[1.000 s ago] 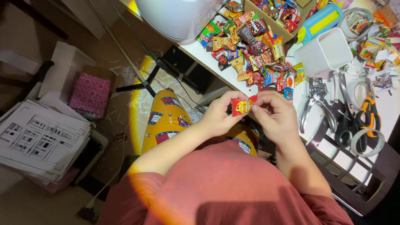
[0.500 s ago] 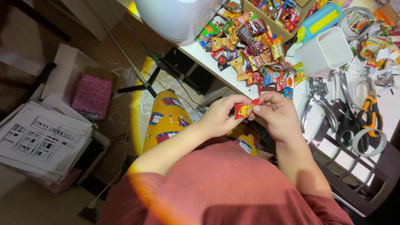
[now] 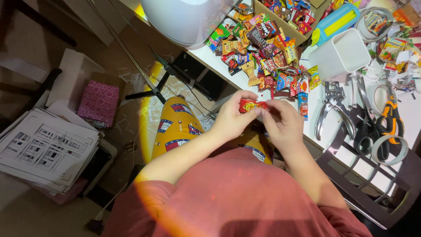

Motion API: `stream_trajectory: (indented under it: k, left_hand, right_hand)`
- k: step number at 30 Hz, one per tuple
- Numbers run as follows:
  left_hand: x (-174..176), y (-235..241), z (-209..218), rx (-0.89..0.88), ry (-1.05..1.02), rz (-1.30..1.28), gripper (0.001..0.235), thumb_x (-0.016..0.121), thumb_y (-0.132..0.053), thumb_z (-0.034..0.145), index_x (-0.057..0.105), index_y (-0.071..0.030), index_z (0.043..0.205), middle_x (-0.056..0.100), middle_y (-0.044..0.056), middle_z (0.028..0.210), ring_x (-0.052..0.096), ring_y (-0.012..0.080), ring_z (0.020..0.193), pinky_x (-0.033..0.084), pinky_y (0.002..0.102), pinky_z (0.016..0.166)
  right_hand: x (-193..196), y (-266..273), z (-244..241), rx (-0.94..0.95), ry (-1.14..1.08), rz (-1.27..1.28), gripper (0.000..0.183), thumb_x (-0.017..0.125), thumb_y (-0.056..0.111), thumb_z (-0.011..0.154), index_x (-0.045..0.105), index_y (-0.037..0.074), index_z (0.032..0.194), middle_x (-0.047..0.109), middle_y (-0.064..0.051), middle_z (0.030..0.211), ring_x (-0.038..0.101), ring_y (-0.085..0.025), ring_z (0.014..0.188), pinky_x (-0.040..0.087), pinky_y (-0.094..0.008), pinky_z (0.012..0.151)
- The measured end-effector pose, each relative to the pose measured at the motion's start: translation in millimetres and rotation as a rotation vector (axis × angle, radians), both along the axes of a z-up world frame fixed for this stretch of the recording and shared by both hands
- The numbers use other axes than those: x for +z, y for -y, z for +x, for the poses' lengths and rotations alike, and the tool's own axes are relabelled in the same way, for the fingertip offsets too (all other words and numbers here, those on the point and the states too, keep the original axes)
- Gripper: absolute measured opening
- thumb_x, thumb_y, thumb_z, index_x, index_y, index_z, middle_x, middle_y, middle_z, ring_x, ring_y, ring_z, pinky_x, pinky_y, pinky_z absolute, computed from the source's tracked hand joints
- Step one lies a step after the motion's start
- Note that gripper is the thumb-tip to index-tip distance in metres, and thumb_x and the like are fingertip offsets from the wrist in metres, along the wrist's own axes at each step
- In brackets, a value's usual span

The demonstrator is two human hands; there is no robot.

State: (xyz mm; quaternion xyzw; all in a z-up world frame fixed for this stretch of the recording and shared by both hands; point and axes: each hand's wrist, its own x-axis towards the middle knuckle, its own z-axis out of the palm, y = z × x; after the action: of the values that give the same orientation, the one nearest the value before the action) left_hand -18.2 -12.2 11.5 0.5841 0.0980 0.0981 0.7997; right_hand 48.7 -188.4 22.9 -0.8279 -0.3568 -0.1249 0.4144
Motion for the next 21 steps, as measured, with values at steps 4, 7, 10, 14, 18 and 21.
stream_trajectory:
  k: [4, 7, 10, 14, 18, 21]
  left_hand:
    - [-9, 5, 1, 0.011, 0.012, 0.000, 0.031, 0.079, -0.016, 0.087, 0.069, -0.010, 0.116, 0.069, 0.016, 0.100, 0.071, 0.0199, 0.094, 0.061, 0.033, 0.076]
    - [-4, 7, -2, 0.010, 0.050, -0.084, 0.030, 0.078, -0.013, 0.088, 0.068, -0.007, 0.116, 0.066, 0.016, 0.099, 0.065, 0.0157, 0.093, 0.061, 0.033, 0.077]
    - [-1, 5, -3, 0.022, 0.059, 0.058, 0.029, 0.077, -0.016, 0.088, 0.068, -0.008, 0.115, 0.067, 0.021, 0.096, 0.070, 0.0257, 0.093, 0.060, 0.041, 0.078]
    - [-6, 4, -2, 0.042, 0.078, 0.127, 0.030, 0.077, -0.022, 0.088, 0.069, -0.009, 0.114, 0.068, 0.020, 0.095, 0.070, 0.0285, 0.092, 0.057, 0.043, 0.080]
    - [-9, 5, -3, 0.044, 0.082, 0.163, 0.029, 0.078, -0.024, 0.088, 0.070, -0.011, 0.113, 0.070, 0.017, 0.095, 0.070, 0.0296, 0.092, 0.056, 0.041, 0.081]
    - [-9, 6, -5, 0.048, 0.117, 0.186, 0.028, 0.077, -0.024, 0.088, 0.069, -0.012, 0.113, 0.069, 0.018, 0.094, 0.070, 0.0335, 0.091, 0.056, 0.043, 0.080]
  right_hand:
    - [3, -6, 0, 0.036, 0.172, 0.056, 0.021, 0.086, 0.003, 0.086, 0.079, 0.002, 0.106, 0.071, -0.014, 0.095, 0.072, -0.032, 0.085, 0.060, -0.040, 0.072]
    - [7, -10, -6, 0.048, 0.221, 0.115, 0.028, 0.084, 0.000, 0.087, 0.075, -0.004, 0.114, 0.071, -0.019, 0.098, 0.071, -0.034, 0.082, 0.059, -0.044, 0.069]
    - [8, -12, -8, 0.050, 0.200, 0.105, 0.009, 0.080, 0.000, 0.089, 0.080, 0.002, 0.098, 0.072, -0.014, 0.098, 0.072, -0.030, 0.085, 0.060, -0.039, 0.071]
    - [9, -12, -8, 0.026, 0.183, 0.055, 0.005, 0.079, 0.002, 0.090, 0.080, 0.003, 0.095, 0.072, -0.014, 0.100, 0.071, -0.031, 0.086, 0.059, -0.040, 0.072]
    - [5, -9, -8, 0.007, 0.075, 0.029, 0.006, 0.079, 0.002, 0.090, 0.077, 0.004, 0.094, 0.071, -0.012, 0.097, 0.071, -0.031, 0.086, 0.057, -0.040, 0.072]
    - [13, -13, -15, -0.026, -0.127, 0.085, 0.007, 0.077, -0.003, 0.089, 0.072, 0.001, 0.093, 0.071, -0.013, 0.094, 0.068, -0.024, 0.078, 0.054, -0.034, 0.065]
